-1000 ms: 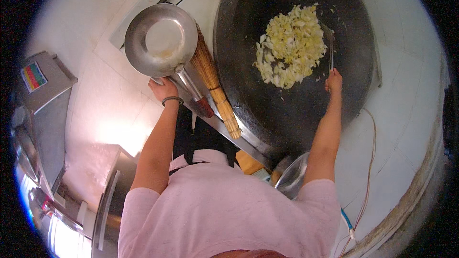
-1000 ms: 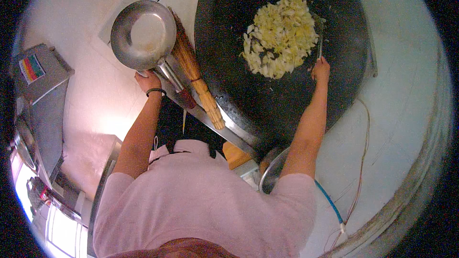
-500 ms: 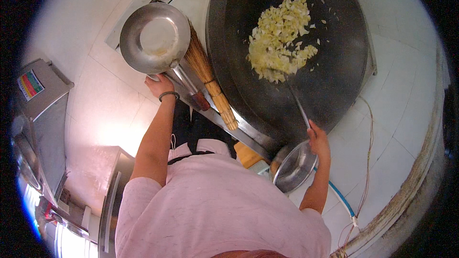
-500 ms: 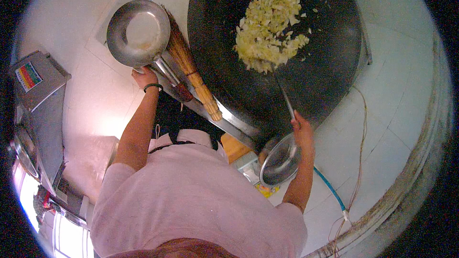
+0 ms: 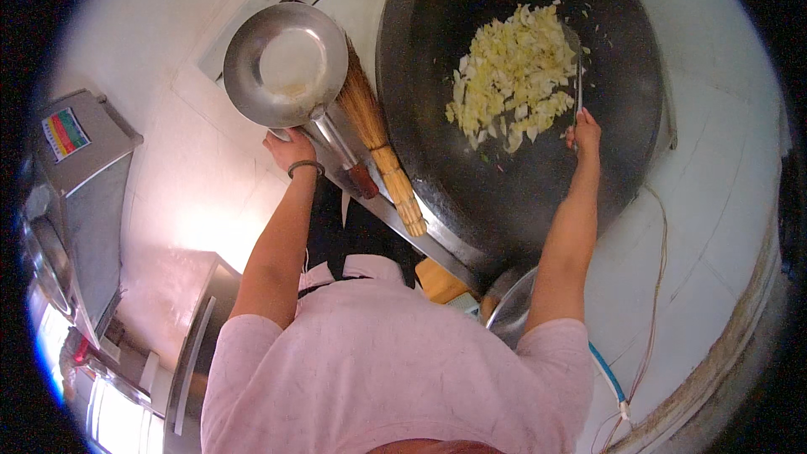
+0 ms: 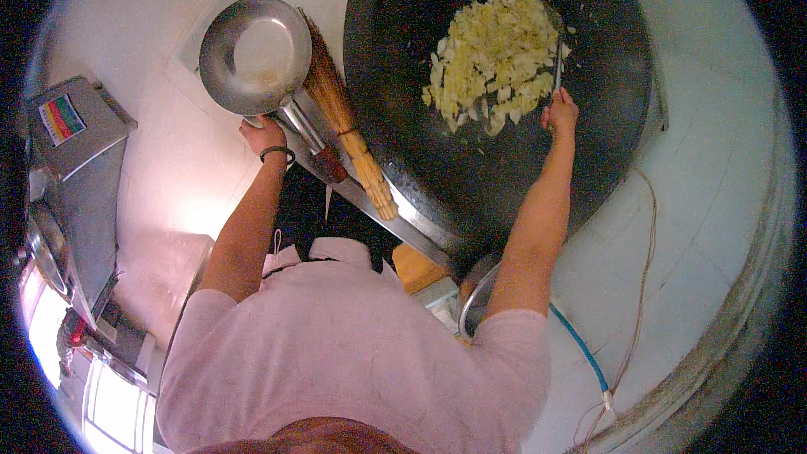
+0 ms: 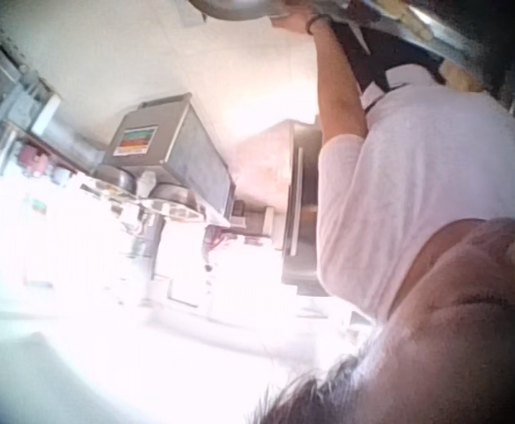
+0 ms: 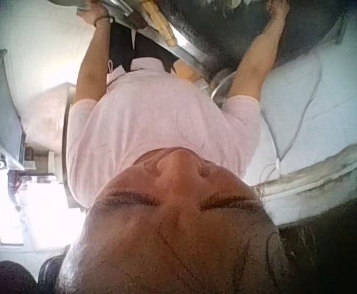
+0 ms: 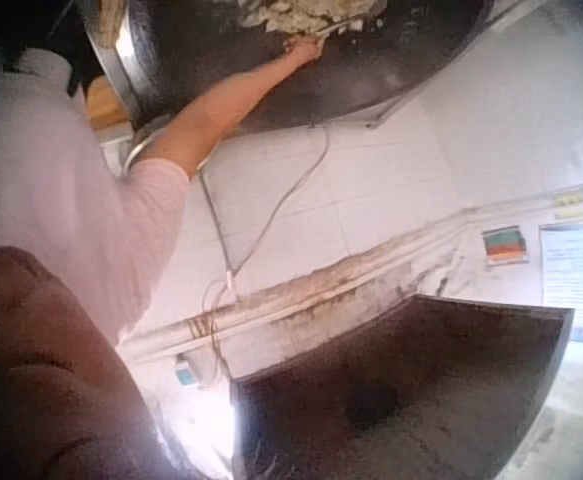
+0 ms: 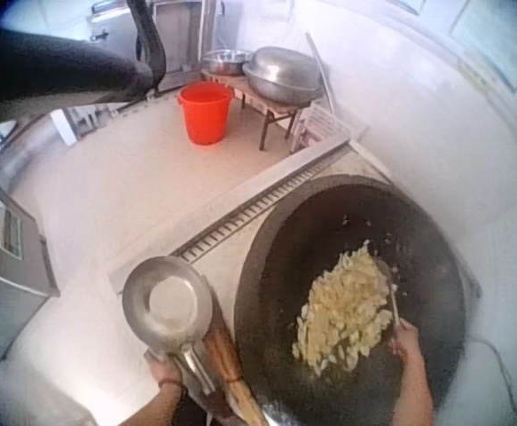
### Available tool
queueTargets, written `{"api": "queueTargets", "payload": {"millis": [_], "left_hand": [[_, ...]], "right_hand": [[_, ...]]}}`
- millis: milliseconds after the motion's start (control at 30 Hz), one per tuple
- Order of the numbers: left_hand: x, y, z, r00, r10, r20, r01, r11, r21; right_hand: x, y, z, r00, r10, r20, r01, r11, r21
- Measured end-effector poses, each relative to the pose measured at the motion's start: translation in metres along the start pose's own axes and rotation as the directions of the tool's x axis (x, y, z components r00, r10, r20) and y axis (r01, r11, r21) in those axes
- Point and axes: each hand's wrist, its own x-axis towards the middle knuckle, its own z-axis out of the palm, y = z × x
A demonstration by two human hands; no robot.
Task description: The person stir-fries chopped vegetables in a large wok using a metal spatula. They add seasoning from a small packet and continue to mix the contents. The person also briefly reaches for a switch on the wall.
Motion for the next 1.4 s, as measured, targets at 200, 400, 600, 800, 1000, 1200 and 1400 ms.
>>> {"api": "queueTargets", "payload": {"millis": [200, 400, 600, 800, 1000, 1200, 1400], "left_hand": [[-0.007, 0.032, 0.005, 0.991, 0.066, 0.113, -0.06, 0.997, -0.056], [-0.005, 0.016, 0.0, 0.996, 0.004, 0.084, 0.002, 0.998, -0.061], [-0.004, 0.012, 0.007, 0.995, 0.059, 0.078, -0.053, 0.996, -0.075], [-0.001, 0.016, 0.005, 0.993, 0.078, 0.084, -0.073, 0.995, -0.066], [-0.003, 0.02, 0.003, 0.991, 0.067, 0.117, -0.059, 0.995, -0.076], [-0.007, 0.015, 0.002, 0.996, 0.058, 0.072, -0.049, 0.993, -0.112], [-0.002, 0.01, 0.012, 0.992, 0.094, 0.085, -0.087, 0.992, -0.09]], "right_hand": [[0.034, 0.128, 0.011, 0.99, -0.102, 0.099, 0.141, 0.79, -0.597], [-0.213, 0.016, -0.05, 0.974, 0.002, 0.228, 0.17, 0.661, -0.731], [-0.291, -0.023, -0.114, 0.865, -0.139, 0.482, 0.5, 0.164, -0.85], [-0.156, -0.029, -0.006, 0.891, -0.051, 0.451, 0.435, -0.187, -0.881], [-0.086, -0.021, -0.047, 0.852, -0.406, 0.33, 0.364, 0.007, -0.931], [-0.21, -0.071, -0.101, 0.917, 0.065, 0.394, 0.399, -0.169, -0.901], [-0.126, 0.001, -0.04, 0.946, -0.059, 0.318, 0.303, -0.181, -0.936]]}}
